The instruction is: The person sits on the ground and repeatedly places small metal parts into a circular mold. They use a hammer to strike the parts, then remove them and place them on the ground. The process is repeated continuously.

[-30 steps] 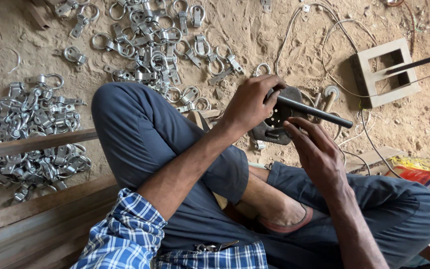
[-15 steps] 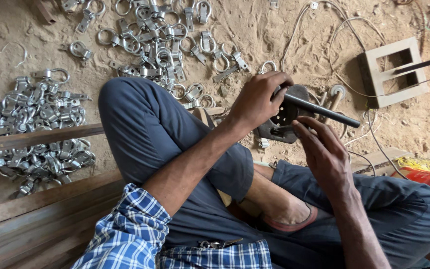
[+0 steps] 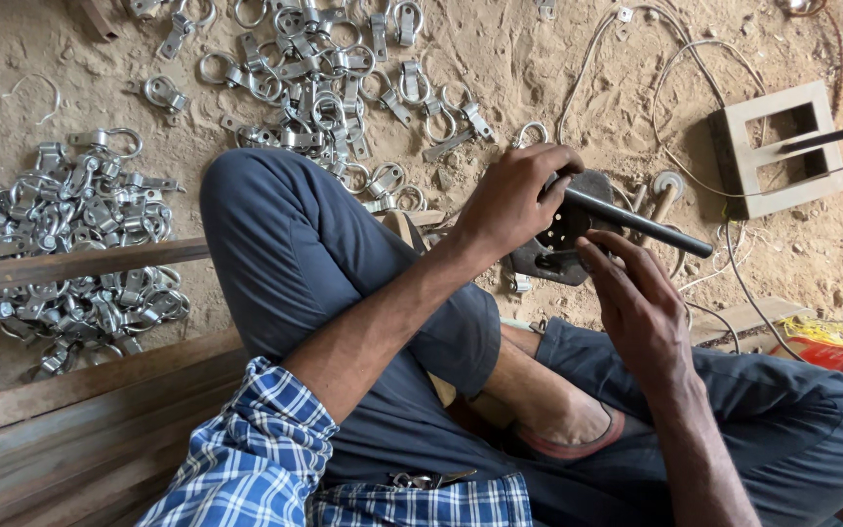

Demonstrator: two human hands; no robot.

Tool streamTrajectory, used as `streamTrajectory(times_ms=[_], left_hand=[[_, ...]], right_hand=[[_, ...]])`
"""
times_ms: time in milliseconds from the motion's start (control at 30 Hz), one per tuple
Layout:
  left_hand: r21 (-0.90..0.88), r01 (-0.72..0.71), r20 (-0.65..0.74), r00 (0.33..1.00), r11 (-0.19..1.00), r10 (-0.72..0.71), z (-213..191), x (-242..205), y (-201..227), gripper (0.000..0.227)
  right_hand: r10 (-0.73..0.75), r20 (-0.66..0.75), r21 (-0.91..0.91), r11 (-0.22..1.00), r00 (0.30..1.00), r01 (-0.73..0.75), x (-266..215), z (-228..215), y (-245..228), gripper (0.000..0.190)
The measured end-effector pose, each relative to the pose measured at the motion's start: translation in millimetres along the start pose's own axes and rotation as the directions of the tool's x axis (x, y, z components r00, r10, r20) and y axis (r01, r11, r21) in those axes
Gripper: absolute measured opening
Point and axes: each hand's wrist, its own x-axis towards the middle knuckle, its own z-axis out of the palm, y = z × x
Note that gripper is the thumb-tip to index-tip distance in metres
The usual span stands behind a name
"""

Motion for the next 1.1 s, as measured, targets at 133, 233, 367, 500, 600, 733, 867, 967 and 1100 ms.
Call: streamTrajectory(times_ms=[133, 233, 367, 500, 600, 733, 867, 967, 1100], left_hand=[[0.003, -0.068, 0.000, 0.998, 0.998, 0.068, 3, -2, -3, 0.018], [0.029, -0.117, 0.187, 0.976, 0.993, 0.109, 1, -12, 1, 0.024], [0.201, -0.300, 0.278, 0.930, 0.933, 0.239, -7, -41, 18, 0.038], [0.058, -0.156, 0.306, 0.943, 0.986, 0.131, 8, -51, 23, 0.024], [0.010, -0.176, 0.205, 0.964, 0.984, 0.170, 14, -55, 17, 0.024], [-0.013, -0.181, 0.163, 0.970, 0.983, 0.181, 14, -52, 10, 0.020], [-0.017, -0.152, 0.176, 0.973, 0.988, 0.152, 2, -53, 20, 0.025], [-0.014, -0.068, 0.189, 0.980, 0.998, 0.069, -8, -50, 28, 0.029], [0.027, -0.053, 0.159, 0.986, 0.998, 0.048, -9, -51, 27, 0.032]], right_hand=[[0.003, 0.000, -0.002, 1.000, 1.000, -0.003, -4, 5, 3, 0.036], [-0.104, 0.043, -0.051, 0.993, 0.994, 0.106, -3, 11, 9, 0.043], [-0.098, 0.039, -0.035, 0.994, 0.994, 0.100, -6, 4, 4, 0.050], [-0.068, 0.026, 0.095, 0.993, 0.997, 0.065, -3, 2, 2, 0.048], [0.034, 0.044, 0.173, 0.984, 0.998, -0.041, 5, -6, 16, 0.061], [0.120, 0.051, -0.164, 0.980, 0.992, -0.110, 5, -9, 52, 0.062], [0.266, 0.188, -0.190, 0.954, 0.946, -0.230, 9, 20, 83, 0.058], [0.369, 0.274, -0.161, 0.928, 0.888, -0.336, 6, 27, 83, 0.050], [0.344, 0.215, -0.267, 0.921, 0.914, -0.284, 4, 17, 73, 0.027]])
